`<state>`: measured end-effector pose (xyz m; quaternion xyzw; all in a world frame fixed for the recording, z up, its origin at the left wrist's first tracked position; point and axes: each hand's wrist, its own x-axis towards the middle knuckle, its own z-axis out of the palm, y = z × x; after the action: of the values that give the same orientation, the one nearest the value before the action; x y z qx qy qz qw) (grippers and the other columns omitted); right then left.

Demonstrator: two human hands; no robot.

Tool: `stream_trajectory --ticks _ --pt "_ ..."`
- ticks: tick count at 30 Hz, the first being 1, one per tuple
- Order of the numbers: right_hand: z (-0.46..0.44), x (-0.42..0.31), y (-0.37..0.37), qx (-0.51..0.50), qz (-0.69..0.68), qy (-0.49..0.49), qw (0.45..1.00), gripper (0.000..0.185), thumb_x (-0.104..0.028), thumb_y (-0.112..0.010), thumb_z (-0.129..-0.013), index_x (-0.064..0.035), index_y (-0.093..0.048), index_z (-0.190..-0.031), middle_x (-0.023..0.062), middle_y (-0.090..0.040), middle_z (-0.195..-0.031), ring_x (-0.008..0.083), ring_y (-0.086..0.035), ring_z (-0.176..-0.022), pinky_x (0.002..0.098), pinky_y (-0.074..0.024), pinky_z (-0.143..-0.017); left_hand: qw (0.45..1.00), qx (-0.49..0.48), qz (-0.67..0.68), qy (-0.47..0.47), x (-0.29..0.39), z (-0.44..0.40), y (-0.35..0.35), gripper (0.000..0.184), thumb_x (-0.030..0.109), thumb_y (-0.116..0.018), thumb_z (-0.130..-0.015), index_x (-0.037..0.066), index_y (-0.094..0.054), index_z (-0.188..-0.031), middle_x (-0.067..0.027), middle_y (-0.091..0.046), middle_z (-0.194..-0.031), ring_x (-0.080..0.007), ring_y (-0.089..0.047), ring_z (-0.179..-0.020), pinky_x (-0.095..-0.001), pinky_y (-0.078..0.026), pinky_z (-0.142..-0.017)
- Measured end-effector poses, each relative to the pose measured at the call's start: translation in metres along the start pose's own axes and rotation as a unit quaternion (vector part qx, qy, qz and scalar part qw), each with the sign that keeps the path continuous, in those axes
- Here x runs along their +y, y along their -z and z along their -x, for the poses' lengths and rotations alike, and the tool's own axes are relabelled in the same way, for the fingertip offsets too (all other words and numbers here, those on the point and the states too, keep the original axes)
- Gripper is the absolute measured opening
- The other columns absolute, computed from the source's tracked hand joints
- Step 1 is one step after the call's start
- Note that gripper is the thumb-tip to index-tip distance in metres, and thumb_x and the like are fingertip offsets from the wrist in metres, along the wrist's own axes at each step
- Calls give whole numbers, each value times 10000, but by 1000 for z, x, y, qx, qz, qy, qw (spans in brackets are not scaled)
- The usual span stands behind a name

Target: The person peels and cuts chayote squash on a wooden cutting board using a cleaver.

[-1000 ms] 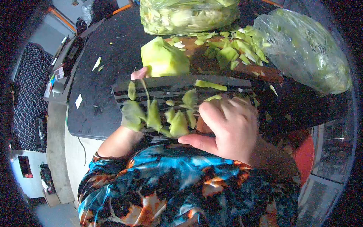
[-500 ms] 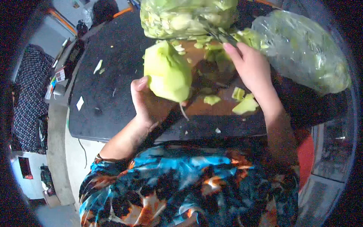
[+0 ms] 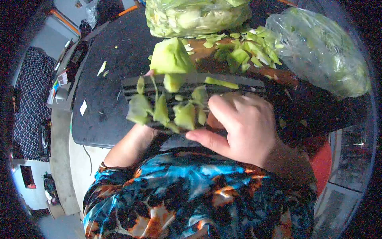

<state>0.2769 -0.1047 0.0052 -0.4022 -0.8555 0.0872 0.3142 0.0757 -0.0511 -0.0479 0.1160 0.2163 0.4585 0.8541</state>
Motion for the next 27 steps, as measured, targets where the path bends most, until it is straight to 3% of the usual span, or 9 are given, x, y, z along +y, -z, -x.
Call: stream_trajectory --ticks 1,4,6,10,14,17,20,24,27 --pt "0 -2 0 2 10 6 1000 482 -462 -696 -679 -37 -473 -720 94 -469 -595 313 -500 -552 377 -385 -519 997 0 -81 -11 3 6 -17 634 513 -533 -763 49 -491 -1193 -152 -570 -1117 -312 -571 -979 -448 -441 -886" --pt "0 -6 -1 -6 45 10 999 489 -487 -685 -679 -45 -485 -733 89 -477 -604 314 -512 -563 384 -396 -526 983 -150 86 69 8 1 -4 649 518 -523 -755 48 -484 -1200 -148 -569 -1118 -294 -574 -972 -435 -444 -881" --pt "-1 -3 -5 -3 48 9 999 491 -495 -680 -680 -46 -488 -735 86 -481 -607 309 -517 -564 383 -397 -525 984 -156 61 59 11 0 2 613 495 -501 -800 50 -466 -1220 -146 -561 -1135 -288 -569 -997 -434 -441 -894" --pt "-9 8 -15 30 79 30 996 481 -544 -616 -734 -90 -460 -706 87 -509 -572 287 -554 -540 404 -435 -496 970 55 -204 -121 -9 3 8 444 356 -340 -944 52 -418 -1258 -142 -521 -1201 -270 -512 -1113 -419 -415 -952" --pt "-39 47 -20 92 104 -127 982 463 -509 -552 -810 -60 -500 -707 151 -536 -573 344 -577 -596 441 -440 -520 961 -81 -199 -177 -18 2 -12 606 444 -411 -852 7 -380 -1271 -143 -493 -1217 -265 -502 -1102 -393 -368 -966" --pt "-58 98 -13 139 145 -214 956 465 -471 -511 -856 -35 -521 -695 174 -540 -592 381 -566 -631 441 -435 -544 957 -6 -193 -215 -25 -2 -26 641 526 -385 -832 30 -431 -1235 -136 -553 -1127 -262 -569 -954 -383 -470 -796" --pt "-56 108 -8 152 65 -202 965 470 -454 -515 -866 -17 -506 -692 151 -501 -551 338 -512 -529 403 -401 -520 977 -71 -156 -123 -5 -11 -1 591 525 -385 -843 47 -467 -1179 -113 -590 -1017 -220 -575 -728 -300 -448 -524" --pt "-42 65 -2 129 -83 -165 974 421 -352 -563 -869 2 -454 -667 96 -374 -515 193 -317 -477 326 -321 -467 969 -18 -170 -180 -3 -8 -16 574 535 -407 -838 43 -474 -1126 -106 -589 -916 -209 -558 -683 -297 -422 -556" --pt "-22 28 2 57 -92 -92 990 412 -342 -638 -806 -18 -437 -649 98 -431 -527 244 -389 -464 354 -349 -457 968 -4 -172 -180 -7 -9 -11 569 529 -423 -835 46 -466 -1135 -96 -585 -931 -199 -552 -701 -293 -414 -552"
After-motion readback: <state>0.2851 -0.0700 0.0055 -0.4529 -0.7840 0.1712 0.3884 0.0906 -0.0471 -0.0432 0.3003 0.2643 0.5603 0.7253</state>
